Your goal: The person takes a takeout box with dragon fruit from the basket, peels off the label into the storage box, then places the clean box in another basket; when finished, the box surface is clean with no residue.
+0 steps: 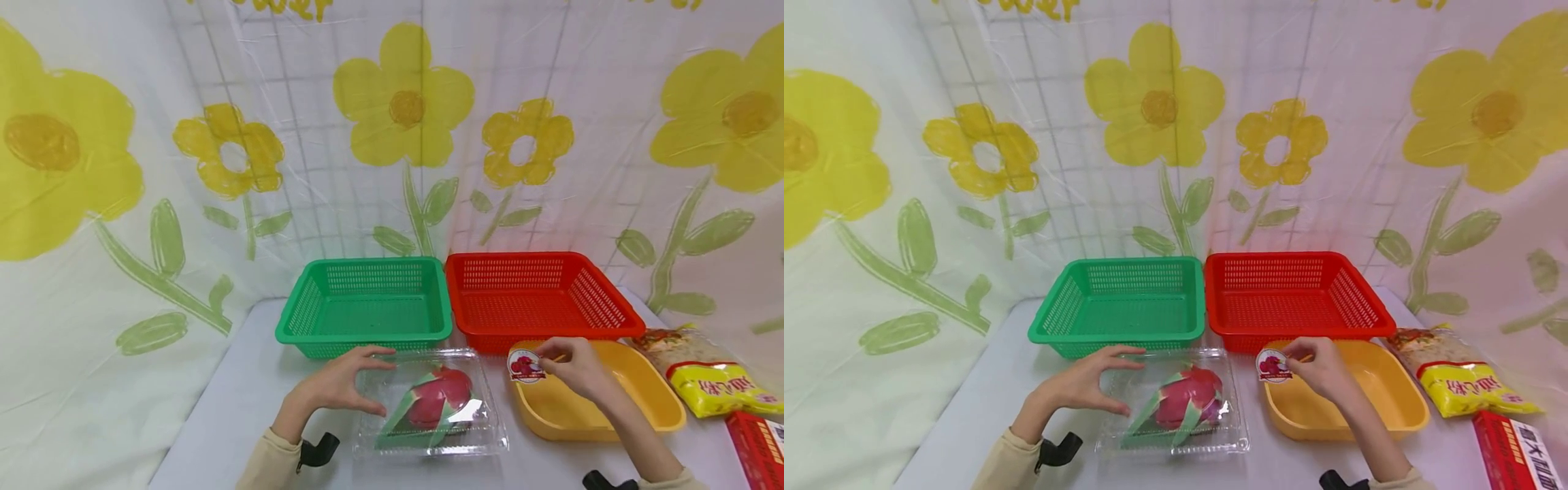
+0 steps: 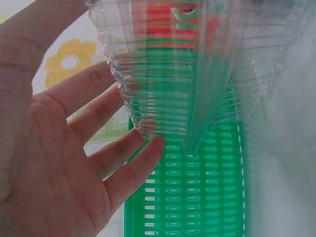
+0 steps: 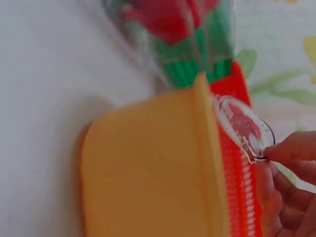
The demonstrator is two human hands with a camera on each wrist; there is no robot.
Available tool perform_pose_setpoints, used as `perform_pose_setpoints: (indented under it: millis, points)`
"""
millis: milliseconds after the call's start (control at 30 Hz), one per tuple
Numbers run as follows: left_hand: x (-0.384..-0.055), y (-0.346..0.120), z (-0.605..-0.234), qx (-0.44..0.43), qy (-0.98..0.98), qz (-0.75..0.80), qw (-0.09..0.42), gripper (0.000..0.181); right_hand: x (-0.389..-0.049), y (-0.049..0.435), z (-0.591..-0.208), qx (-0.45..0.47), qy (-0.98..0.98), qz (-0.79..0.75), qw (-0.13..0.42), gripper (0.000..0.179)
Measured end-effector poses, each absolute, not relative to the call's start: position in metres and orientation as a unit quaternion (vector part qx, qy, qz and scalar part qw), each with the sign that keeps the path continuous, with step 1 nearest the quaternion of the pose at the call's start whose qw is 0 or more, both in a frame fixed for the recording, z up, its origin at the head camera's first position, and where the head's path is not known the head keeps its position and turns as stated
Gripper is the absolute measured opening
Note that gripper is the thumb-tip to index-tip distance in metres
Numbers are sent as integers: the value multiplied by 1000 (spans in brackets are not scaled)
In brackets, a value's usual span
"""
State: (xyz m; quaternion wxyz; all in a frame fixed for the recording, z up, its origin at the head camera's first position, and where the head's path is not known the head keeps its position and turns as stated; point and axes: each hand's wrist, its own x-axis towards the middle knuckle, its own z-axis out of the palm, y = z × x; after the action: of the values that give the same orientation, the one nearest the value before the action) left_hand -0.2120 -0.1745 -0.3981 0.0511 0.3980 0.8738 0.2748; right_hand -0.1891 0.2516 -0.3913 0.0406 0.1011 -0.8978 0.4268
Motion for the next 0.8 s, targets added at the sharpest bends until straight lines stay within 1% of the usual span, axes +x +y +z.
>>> perform_pose_setpoints:
  millis: [167, 300, 367, 467, 533, 633, 800]
  points:
    - [-213, -174, -398, 395, 874, 277, 55, 70, -191, 282, -407, 103, -921, 376, 14, 11]
    - [-212, -175, -401, 392, 875, 279, 51, 69, -193, 296, -415, 110, -926, 361, 10, 10]
    - [-211, -176, -404, 394, 875, 279, 39, 68, -194, 300, -418, 111, -924, 366, 9, 11]
    - [-210, -178, -410, 400, 874, 277, 8, 66, -193, 306, -417, 110, -923, 367, 13, 13]
    - [-209, -178, -415, 401, 873, 277, -17, 66, -193, 309, -414, 102, -925, 366, 25, 15]
    - [-208, -178, -421, 401, 871, 279, -44, 66, -192, 312, -408, 91, -927, 360, 57, 18]
    - [-206, -177, -430, 395, 868, 293, -61, 67, -194, 314, -399, 43, -926, 359, 110, 27]
